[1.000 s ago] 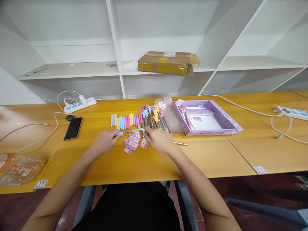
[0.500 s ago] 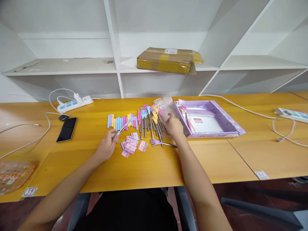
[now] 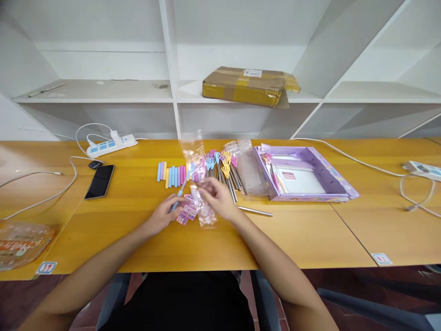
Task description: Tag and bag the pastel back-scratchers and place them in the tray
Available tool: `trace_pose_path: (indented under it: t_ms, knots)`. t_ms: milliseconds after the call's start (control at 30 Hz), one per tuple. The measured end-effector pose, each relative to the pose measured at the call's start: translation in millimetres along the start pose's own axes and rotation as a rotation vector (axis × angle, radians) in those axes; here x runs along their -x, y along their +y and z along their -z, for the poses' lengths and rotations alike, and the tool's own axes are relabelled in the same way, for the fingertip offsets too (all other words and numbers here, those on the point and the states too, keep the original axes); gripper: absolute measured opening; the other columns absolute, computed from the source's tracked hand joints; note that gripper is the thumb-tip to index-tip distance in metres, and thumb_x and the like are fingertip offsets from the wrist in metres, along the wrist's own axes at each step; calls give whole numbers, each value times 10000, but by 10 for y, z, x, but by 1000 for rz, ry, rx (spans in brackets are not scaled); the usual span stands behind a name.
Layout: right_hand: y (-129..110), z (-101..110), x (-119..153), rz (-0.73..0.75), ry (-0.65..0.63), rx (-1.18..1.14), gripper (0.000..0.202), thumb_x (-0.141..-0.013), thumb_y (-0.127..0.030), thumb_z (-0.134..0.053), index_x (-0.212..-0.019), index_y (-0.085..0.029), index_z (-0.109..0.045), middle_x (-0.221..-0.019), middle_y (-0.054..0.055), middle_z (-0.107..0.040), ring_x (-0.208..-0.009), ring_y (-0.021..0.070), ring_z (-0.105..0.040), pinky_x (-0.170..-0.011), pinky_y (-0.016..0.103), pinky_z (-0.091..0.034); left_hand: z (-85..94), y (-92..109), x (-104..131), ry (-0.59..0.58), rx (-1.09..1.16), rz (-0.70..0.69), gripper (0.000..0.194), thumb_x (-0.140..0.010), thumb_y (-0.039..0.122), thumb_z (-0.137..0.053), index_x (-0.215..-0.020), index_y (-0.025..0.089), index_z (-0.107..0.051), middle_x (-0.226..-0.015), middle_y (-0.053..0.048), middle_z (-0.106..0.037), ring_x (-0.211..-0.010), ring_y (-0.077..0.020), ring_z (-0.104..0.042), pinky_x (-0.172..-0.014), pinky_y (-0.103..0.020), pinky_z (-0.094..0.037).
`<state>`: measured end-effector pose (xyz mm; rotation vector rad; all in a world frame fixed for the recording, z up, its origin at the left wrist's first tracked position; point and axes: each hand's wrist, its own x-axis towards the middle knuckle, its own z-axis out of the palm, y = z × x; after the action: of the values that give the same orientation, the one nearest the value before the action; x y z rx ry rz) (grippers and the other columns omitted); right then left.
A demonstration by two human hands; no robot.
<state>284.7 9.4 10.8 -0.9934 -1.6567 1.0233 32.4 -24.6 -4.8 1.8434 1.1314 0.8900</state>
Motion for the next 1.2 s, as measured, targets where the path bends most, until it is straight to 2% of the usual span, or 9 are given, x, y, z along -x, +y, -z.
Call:
trace_pose_path:
  t_ms: [167, 267, 433, 567, 667, 800, 933, 1067, 1200]
  knots:
    - [-23, -307, 158, 147, -245, 10, 389, -1066, -611, -572, -1153, -239, -646, -1012, 71, -705, -851, 209, -665, -805, 372, -559, -178, 16, 76, -53, 152, -1, 293, -921, 507, -782, -940, 226, -865, -1229, -131, -743, -1157, -300, -702, -1060, -442, -552]
    - [47, -392, 166, 47, -156, -249, 428, -1095, -663, -459, -1035, -253, -567, -876, 17, -629, -708, 171, -599, -689, 329, -543, -165, -4, 79, -35, 144, 28, 291, -918, 489, -781, -826, 223, -856, -1125, -129, -771, -1127, -302, -714, -1095, -473, -543]
    - [159, -563, 116, -127, -123, -377, 493, -870, -629, -832, -1088, -262, -586, -1000, 27, -684, -874, 185, -661, -769, 312, -579, -156, 16, 85, -119, 165, 36, 290, -890, 508, -801, -870, 227, -869, -1202, -140, -756, -1188, -312, -706, -1072, -456, -562]
    - [169, -526, 60, -173, -32, -381, 407, -905, -623, -777, -927, -234, -660, -930, 35, -690, -869, 204, -655, -760, 327, -578, -125, 56, 72, -147, 212, 47, 314, -888, 534, -804, -867, 226, -864, -1197, -143, -763, -1181, -311, -709, -1026, -441, -582]
    - [105, -326, -14, -114, 209, -427, 356, -960, -592, -705, -1044, -245, -710, -946, 34, -672, -874, 192, -642, -783, 324, -574, -4, 13, 16, -29, 317, 38, 309, -887, 526, -816, -862, 221, -861, -1206, -141, -777, -1193, -305, -706, -1040, -441, -572]
    - [-15, -15, -74, -60, 361, -436, 395, -983, -533, -703, -1272, -263, -693, -848, -7, -613, -739, 155, -605, -703, 297, -558, 198, -143, -80, 320, 486, 83, 319, -878, 515, -844, -922, 199, -845, -1128, -114, -810, -1096, -267, -736, -984, -406, -586]
    - [-64, 46, 0, -93, 127, -371, 452, -974, -603, -716, -1282, -293, -598, -797, -33, -665, -563, 141, -571, -499, 267, -492, 317, -245, -156, 576, 603, 135, 411, -804, 534, -910, -967, 166, -830, -1046, -110, -828, -947, -223, -757, -864, -349, -605]
    - [-80, -99, 145, -107, -265, -285, 383, -1044, -623, -612, -1206, -278, -579, -874, 6, -737, -559, 145, -640, -425, 237, -448, 360, -218, -194, 629, 686, 148, 427, -767, 525, -941, -933, 156, -808, -1021, -108, -833, -881, -201, -764, -851, -355, -621]
    - [-113, -171, 201, -63, -383, -2, 322, -1113, -531, -508, -1191, -266, -674, -816, 8, -695, -548, 150, -608, -464, 272, -481, 386, -170, -201, 629, 737, 143, 416, -760, 512, -951, -900, 161, -778, -1005, -95, -826, -906, -210, -778, -829, -353, -633]
